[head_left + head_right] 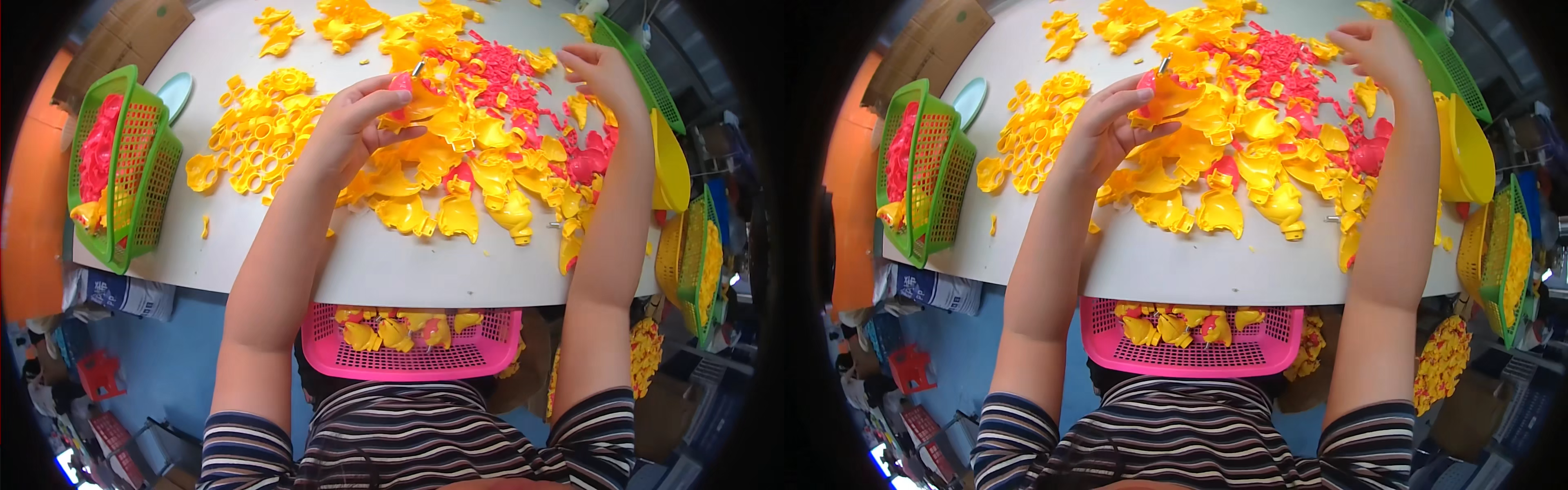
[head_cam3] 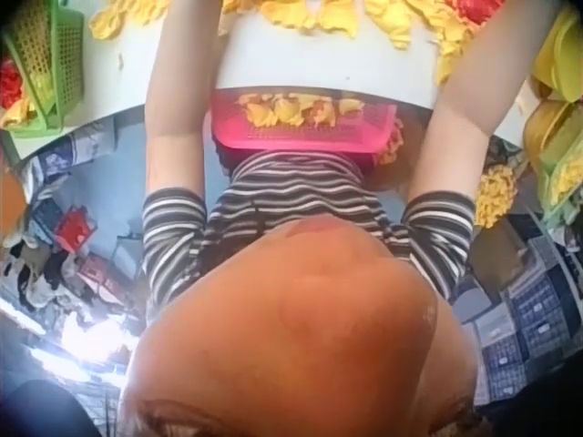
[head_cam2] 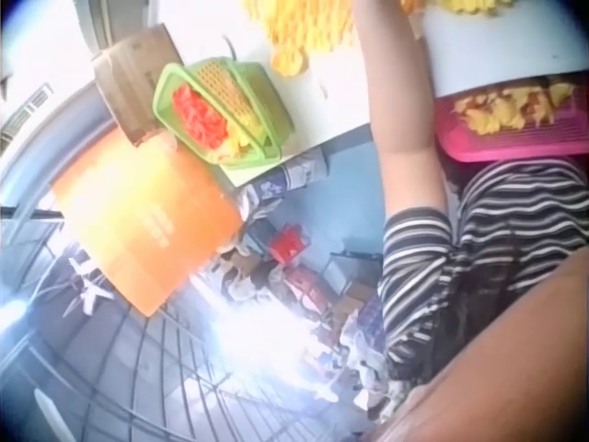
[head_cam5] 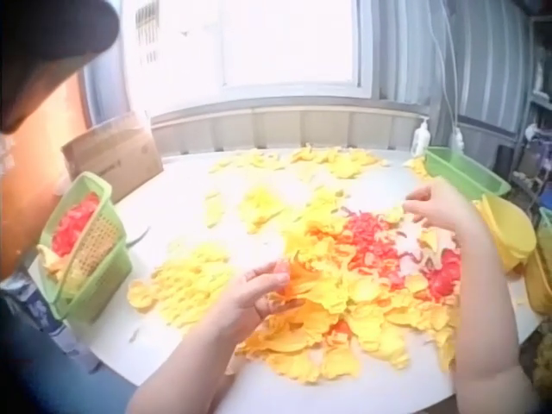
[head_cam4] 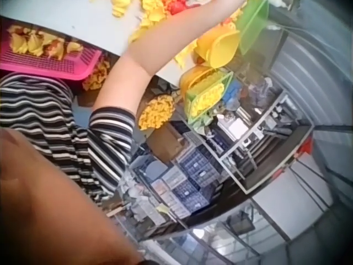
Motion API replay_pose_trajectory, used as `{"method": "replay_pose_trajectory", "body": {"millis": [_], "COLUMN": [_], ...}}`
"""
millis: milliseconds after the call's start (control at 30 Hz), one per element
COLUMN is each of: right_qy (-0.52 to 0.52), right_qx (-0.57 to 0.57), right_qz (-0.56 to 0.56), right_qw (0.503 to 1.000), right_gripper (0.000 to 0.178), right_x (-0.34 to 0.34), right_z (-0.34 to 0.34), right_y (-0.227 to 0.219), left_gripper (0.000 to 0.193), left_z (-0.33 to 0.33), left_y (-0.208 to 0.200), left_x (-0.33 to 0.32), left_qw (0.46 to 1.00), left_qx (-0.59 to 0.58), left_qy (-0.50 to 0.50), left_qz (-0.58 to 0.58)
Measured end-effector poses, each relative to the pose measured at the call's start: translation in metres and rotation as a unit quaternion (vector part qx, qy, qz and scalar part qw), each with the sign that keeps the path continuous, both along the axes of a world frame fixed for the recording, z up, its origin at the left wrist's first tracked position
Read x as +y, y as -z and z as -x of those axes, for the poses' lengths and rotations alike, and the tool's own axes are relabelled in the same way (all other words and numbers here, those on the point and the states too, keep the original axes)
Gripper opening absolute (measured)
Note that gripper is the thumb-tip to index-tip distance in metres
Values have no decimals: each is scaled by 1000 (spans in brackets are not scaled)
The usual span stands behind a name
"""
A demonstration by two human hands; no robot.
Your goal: Assembling yellow and pink plastic toy components at a factory workbench.
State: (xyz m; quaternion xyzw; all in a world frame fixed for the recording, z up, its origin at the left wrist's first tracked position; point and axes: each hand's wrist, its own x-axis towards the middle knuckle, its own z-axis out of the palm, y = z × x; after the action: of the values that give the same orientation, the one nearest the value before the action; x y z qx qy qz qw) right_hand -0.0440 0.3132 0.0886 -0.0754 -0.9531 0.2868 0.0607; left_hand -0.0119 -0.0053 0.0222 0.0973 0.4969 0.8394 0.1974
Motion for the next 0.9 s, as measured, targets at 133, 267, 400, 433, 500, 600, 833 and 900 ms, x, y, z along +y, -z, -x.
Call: {"method": "replay_pose_trajectory", "body": {"millis": [133,267,400,433,500,600,833,900], "right_qy": [87,51,103,104,71,-116,-235,-173], "right_qx": [37,111,-27,-27,42,-26,-75,-66], "right_qz": [-242,-383,-369,-370,-66,421,561,532], "right_qw": [966,916,923,923,994,899,790,826], "right_gripper": [48,58,60,60,48,33,37,37], "right_x": [125,145,121,120,125,28,-68,-87], "right_z": [78,92,93,91,87,21,-50,-60], "right_y": [49,105,99,86,55,14,25,29], "left_gripper": [39,44,46,44,43,38,43,43], "left_z": [-1,-12,-11,-9,-7,-6,-13,-13], "left_y": [8,-1,2,2,2,-1,-1,-1], "left_x": [4,5,3,1,5,1,2,0], "left_qw": [1000,990,989,991,994,997,965,973], "left_qx": [16,65,90,91,87,33,23,26], "left_qy": [19,-26,-49,-46,-41,10,175,147], "left_qz": [14,123,107,84,56,-66,-194,-178]}}
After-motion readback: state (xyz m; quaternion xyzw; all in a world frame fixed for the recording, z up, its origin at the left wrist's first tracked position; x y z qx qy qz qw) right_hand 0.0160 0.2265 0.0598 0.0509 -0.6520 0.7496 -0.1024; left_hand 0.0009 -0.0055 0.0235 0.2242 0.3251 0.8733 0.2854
